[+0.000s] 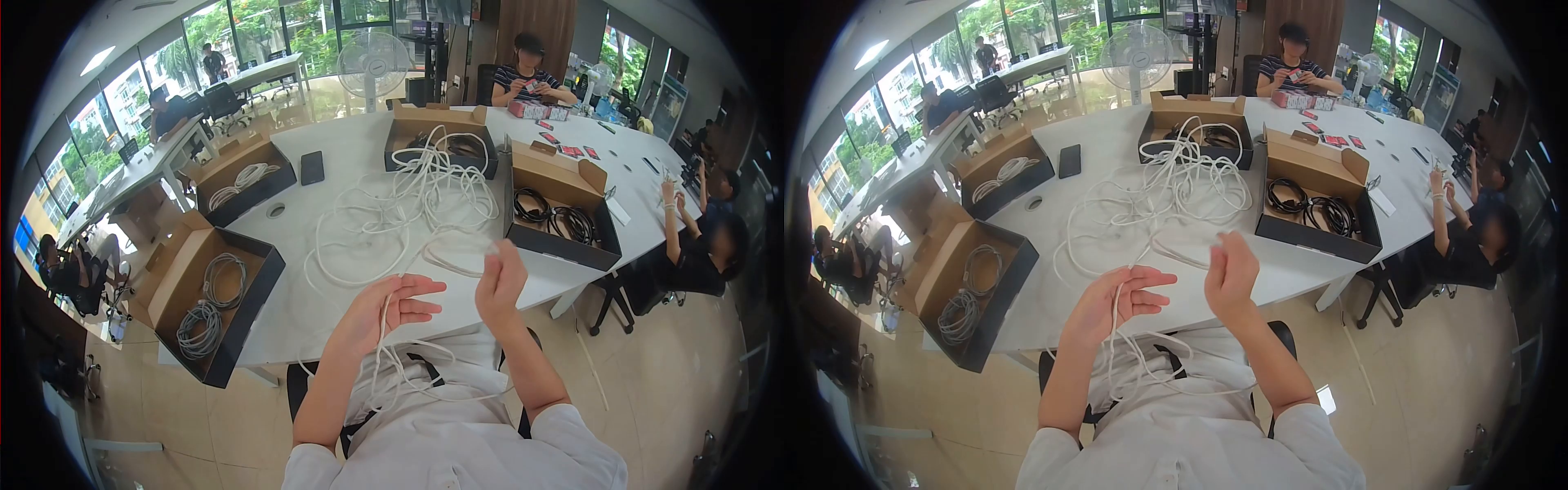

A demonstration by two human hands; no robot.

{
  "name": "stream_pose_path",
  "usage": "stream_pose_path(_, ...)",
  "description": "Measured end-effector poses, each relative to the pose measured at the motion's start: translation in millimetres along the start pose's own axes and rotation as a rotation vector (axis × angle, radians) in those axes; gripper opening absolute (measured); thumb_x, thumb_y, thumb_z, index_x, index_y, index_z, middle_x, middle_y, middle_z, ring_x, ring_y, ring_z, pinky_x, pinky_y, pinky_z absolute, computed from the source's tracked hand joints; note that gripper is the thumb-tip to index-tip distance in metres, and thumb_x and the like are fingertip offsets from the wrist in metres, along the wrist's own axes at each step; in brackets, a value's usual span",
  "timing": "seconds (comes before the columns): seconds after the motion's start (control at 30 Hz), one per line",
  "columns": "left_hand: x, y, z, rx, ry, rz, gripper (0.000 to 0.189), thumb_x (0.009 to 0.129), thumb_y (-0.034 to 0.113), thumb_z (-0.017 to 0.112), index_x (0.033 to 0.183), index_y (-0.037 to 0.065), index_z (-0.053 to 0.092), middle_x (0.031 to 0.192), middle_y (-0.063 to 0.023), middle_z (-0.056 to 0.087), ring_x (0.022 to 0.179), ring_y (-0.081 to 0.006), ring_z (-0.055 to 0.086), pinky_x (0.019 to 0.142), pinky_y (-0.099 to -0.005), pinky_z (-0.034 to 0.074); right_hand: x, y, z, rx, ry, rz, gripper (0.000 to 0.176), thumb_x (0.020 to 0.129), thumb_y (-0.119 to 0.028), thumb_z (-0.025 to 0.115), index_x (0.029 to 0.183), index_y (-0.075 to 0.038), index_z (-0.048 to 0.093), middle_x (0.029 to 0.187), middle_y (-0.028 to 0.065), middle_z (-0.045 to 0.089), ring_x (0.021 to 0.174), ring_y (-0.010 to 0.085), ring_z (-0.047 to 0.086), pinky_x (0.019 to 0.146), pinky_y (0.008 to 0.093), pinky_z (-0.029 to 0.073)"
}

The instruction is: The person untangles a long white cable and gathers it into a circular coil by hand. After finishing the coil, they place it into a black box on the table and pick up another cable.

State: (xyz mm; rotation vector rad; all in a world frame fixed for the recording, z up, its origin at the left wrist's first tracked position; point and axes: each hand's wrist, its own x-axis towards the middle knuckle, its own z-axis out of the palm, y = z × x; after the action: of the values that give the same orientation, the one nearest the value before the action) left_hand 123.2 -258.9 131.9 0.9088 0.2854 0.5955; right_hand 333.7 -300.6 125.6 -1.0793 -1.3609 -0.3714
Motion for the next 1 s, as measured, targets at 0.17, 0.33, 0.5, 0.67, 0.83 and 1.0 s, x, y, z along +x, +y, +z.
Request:
stream_pose_path(0.17,1.5,8.2,-4.1,-0.243,0.001,-0.039,0.053,0.102,0.039,0.029,0.120,-0.005,0.053,0.111,-0.0195,0.061,0.084,-0.0288,0.066,0.079,-0.0365,0.053,-4.5,-18.5,1.0,0.021,-0.282,-0.472,0.018,0.074,0.002,0.057,0.091,0.003,0.056,0.067,0.0125,0.048,0.055,0.0314,0.044,0.049,0.0363,0.036)
stream_pose_path(0.33,1.8,-3.3,-32.9,-0.241,-0.079,0.045,0.050,0.101,0.041,0.034,0.115,-0.001,0.058,0.058,0.0012,0.047,0.044,-0.0115,0.044,0.047,-0.0258,0.036,-29.5,-16.2,17.5,0.341,-0.135,0.120,0.020,0.093,-0.018,0.054,0.095,0.001,0.052,0.067,0.0039,0.047,0.055,0.0188,0.042,0.053,0.0313,0.036)
stream_pose_path(0.5,-9.2,3.3,-12.0,0.135,0.181,0.255,0.045,0.101,0.038,0.040,0.113,0.000,0.060,0.053,0.0048,0.030,0.044,-0.0072,0.027,0.046,-0.0238,0.022,2.3,-18.4,12.1,0.940,-0.071,0.699,0.029,0.103,-0.027,0.039,0.080,-0.010,0.040,0.065,-0.0045,0.031,0.054,0.0076,0.028,0.054,0.0244,0.031)
stream_pose_path(0.67,-13.8,8.2,5.0,0.404,0.136,0.400,0.047,0.101,0.036,0.041,0.127,-0.002,0.052,0.061,0.0003,0.050,0.046,-0.0070,0.034,0.047,-0.0219,0.028,3.0,-9.6,11.7,0.969,-0.065,0.850,0.028,0.103,-0.028,0.041,0.080,-0.011,0.040,0.065,-0.0059,0.027,0.054,0.0055,0.026,0.053,0.0237,0.030)
stream_pose_path(0.83,-30.7,14.6,15.2,0.620,-0.060,0.224,0.049,0.100,0.030,0.044,0.140,0.001,0.040,0.079,-0.0075,0.067,0.049,-0.0075,0.042,0.049,-0.0197,0.035,16.2,-2.7,6.3,0.909,-0.001,0.844,0.028,0.102,-0.029,0.043,0.083,-0.009,0.045,0.062,-0.0058,0.030,0.052,0.0045,0.026,0.051,0.0229,0.029)
stream_pose_path(1.0,-27.5,11.8,19.9,1.190,-0.136,0.273,0.049,0.097,0.021,0.048,0.143,0.006,0.038,0.099,-0.0100,0.067,0.071,-0.0146,0.057,0.066,-0.0265,0.046,27.6,-5.8,4.1,0.894,0.068,0.833,0.027,0.102,-0.028,0.043,0.081,-0.010,0.043,0.062,-0.0070,0.026,0.051,0.0040,0.023,0.047,0.0219,0.024)
